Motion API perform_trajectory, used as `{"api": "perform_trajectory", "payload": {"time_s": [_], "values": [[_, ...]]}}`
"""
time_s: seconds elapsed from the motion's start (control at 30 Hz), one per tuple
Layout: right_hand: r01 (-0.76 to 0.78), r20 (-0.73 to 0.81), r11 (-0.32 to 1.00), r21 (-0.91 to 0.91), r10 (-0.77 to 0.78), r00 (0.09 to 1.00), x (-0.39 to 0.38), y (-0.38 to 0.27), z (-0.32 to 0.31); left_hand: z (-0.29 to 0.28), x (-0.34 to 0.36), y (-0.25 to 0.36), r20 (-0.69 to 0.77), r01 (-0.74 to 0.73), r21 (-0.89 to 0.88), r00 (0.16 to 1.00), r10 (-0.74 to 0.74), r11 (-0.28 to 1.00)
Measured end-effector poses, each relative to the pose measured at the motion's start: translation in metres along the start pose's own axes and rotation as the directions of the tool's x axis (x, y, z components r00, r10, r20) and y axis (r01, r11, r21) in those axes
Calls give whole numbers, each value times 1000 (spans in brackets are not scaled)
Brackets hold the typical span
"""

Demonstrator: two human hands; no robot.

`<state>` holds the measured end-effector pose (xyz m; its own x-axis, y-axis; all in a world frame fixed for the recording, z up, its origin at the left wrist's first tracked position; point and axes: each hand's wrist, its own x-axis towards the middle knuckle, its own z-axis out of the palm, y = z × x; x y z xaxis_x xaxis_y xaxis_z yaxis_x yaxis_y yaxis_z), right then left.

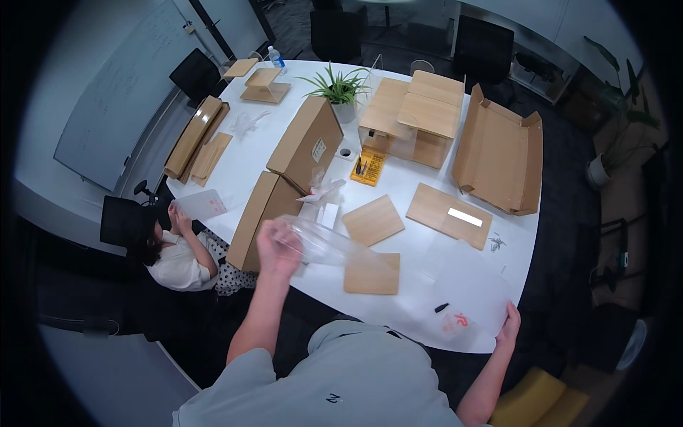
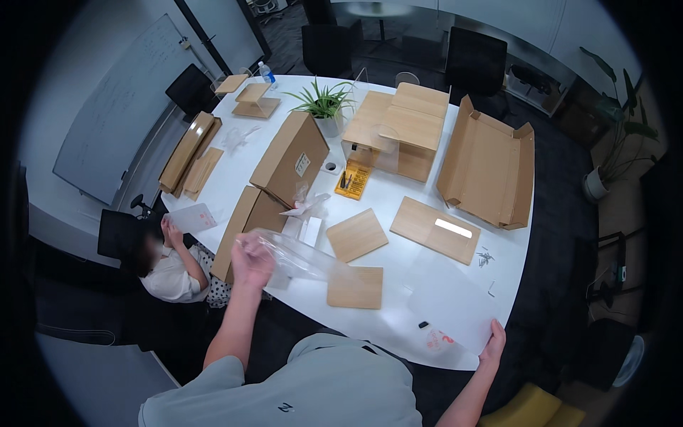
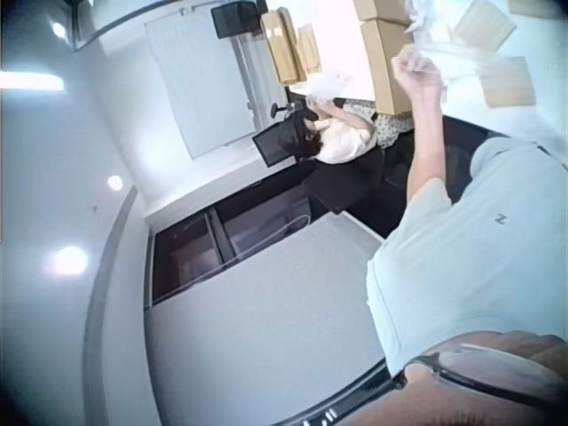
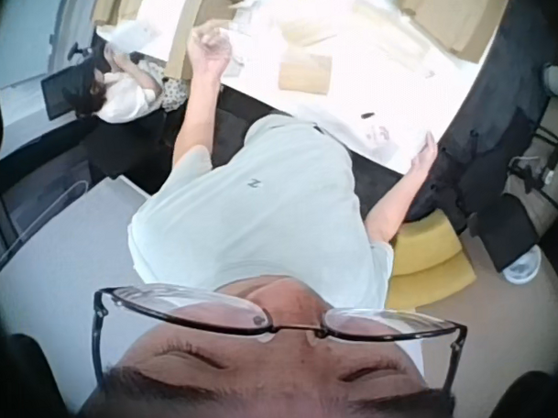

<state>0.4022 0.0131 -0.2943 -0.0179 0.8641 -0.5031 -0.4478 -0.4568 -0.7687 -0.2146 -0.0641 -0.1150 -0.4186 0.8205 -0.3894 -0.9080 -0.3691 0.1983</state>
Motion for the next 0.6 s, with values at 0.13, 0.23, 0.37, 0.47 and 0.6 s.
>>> {"api": "perform_trajectory", "payload": {"time_s": [0.13, 0.23, 0.37, 0.47, 0.6], "values": [[-41, -67, 995, 91, 47, 997, -17, -18, -36, -6, 16, 54, 96, -321, 747, 919, 383, 582], [-48, -81, 994, 93, 56, 995, -22, -26, -31, -30, 55, 51, 211, -260, 963, 889, 407, 68], [20, -107, 990, 137, -5, 994, -21, -32, 18, -84, 125, 38, 485, -247, 731, 845, 228, -636], [133, -171, 989, -64, -142, 975, -9, -40, 59, -146, 176, 41, 128, -40, 943, 960, 249, -330], [236, -159, 950, -204, -270, 950, -20, -65, 128, -139, 198, 13, 98, -9, 832, 986, 131, -555]]}}
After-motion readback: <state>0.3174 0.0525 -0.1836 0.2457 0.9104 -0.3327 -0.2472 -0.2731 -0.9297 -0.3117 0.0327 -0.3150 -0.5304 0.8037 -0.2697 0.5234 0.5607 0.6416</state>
